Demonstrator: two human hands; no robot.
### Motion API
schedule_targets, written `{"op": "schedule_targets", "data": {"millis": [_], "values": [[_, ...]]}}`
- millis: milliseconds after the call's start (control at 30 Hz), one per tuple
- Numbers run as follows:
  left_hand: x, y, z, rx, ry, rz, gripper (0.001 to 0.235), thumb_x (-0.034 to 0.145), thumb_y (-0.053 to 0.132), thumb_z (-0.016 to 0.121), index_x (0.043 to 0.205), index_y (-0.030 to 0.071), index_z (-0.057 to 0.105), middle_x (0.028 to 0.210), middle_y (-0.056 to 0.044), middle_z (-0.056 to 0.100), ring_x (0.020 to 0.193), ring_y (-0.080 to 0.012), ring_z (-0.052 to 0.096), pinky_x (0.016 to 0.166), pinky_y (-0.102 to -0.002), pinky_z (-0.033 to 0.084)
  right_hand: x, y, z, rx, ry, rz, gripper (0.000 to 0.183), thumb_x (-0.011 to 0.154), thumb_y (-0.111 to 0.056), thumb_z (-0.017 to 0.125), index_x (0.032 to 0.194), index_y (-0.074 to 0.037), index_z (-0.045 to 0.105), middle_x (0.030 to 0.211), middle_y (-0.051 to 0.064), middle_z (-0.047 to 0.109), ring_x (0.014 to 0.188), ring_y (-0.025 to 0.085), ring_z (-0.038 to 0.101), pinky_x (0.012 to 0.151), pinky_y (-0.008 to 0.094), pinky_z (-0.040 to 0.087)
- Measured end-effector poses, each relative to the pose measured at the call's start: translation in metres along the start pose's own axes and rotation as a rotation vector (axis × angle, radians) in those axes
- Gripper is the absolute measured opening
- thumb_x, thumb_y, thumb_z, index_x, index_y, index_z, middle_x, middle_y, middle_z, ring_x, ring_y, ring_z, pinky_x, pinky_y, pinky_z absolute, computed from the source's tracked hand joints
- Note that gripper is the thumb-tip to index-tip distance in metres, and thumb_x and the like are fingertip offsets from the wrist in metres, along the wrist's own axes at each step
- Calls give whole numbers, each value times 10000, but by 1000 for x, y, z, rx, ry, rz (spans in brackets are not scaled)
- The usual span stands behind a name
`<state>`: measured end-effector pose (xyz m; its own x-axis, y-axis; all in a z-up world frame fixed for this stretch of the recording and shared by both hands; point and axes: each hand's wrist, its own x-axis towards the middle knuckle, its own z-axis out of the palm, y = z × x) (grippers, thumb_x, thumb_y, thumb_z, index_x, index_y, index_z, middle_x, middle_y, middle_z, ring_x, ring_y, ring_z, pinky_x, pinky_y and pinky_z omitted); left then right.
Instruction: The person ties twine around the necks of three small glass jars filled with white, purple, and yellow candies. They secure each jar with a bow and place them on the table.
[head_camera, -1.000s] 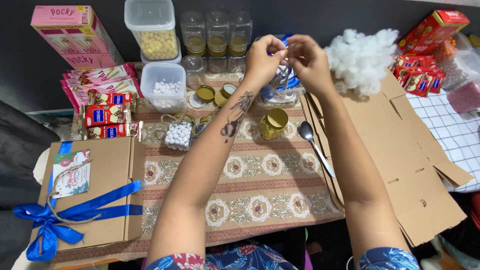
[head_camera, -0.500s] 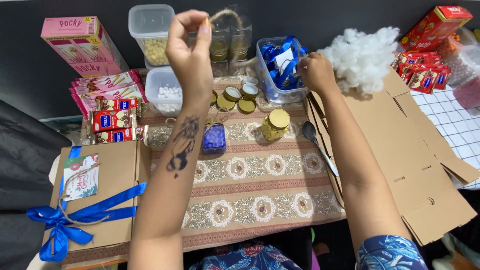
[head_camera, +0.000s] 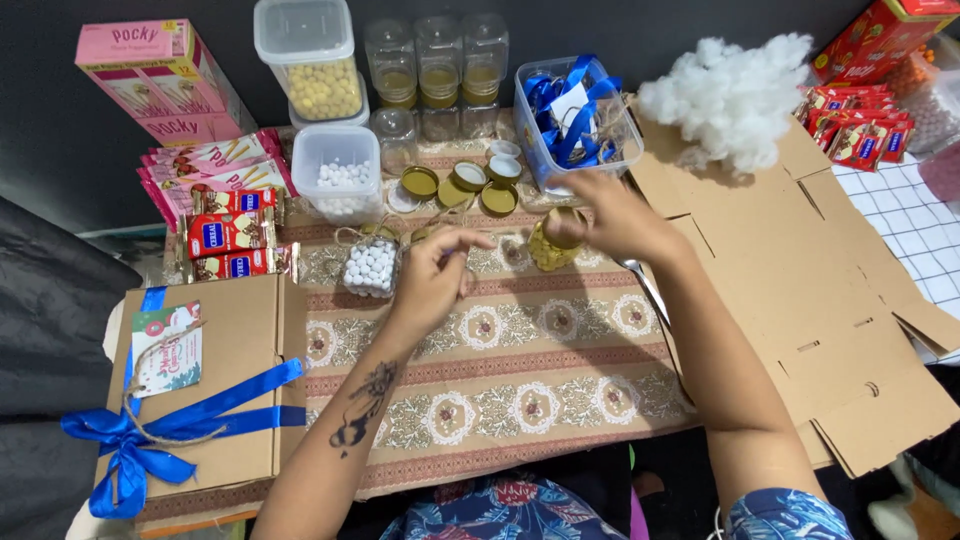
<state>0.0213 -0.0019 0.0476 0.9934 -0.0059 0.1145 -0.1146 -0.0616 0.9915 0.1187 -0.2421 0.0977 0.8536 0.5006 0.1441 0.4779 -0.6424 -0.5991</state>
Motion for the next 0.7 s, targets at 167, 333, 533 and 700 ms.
{"op": "schedule_targets", "data": {"millis": [167,333,533,700], "values": [[-29,-25,-7,79,55,12,348,916,-79,473,1143,32,713,1104,-170,652,545,-54,491,545,-199,472,-26,-49,8,-236,-355,151,729,792,-13,757,1467,-42,483,1410,328,494,1188,456,601,985,554,521],[-43,-50,-8,195,29,123,293,919,-48,557,1119,61,742,1105,-142,708,972,-299,712,838,-384,560,-43,-37,33,-161,-493,73,695,786,67,706,1442,-18,492,1271,280,601,997,369,699,856,472,598],[-53,-76,-1,375,38,195,270,996,21,494,1211,66,650,1042,-142,731,969,-369,711,847,-444,562,-42,-43,60,13,-481,-66,792,669,-164,905,1359,-42,534,1143,204,659,962,330,673,824,449,569],[-49,-85,-6,399,40,173,375,1008,4,443,1359,42,570,1038,-196,733,968,-406,702,841,-490,567,-34,-39,68,105,-384,-172,1147,514,-165,988,1503,-83,413,1489,301,446,1343,508,394,1098,639,313]]}}
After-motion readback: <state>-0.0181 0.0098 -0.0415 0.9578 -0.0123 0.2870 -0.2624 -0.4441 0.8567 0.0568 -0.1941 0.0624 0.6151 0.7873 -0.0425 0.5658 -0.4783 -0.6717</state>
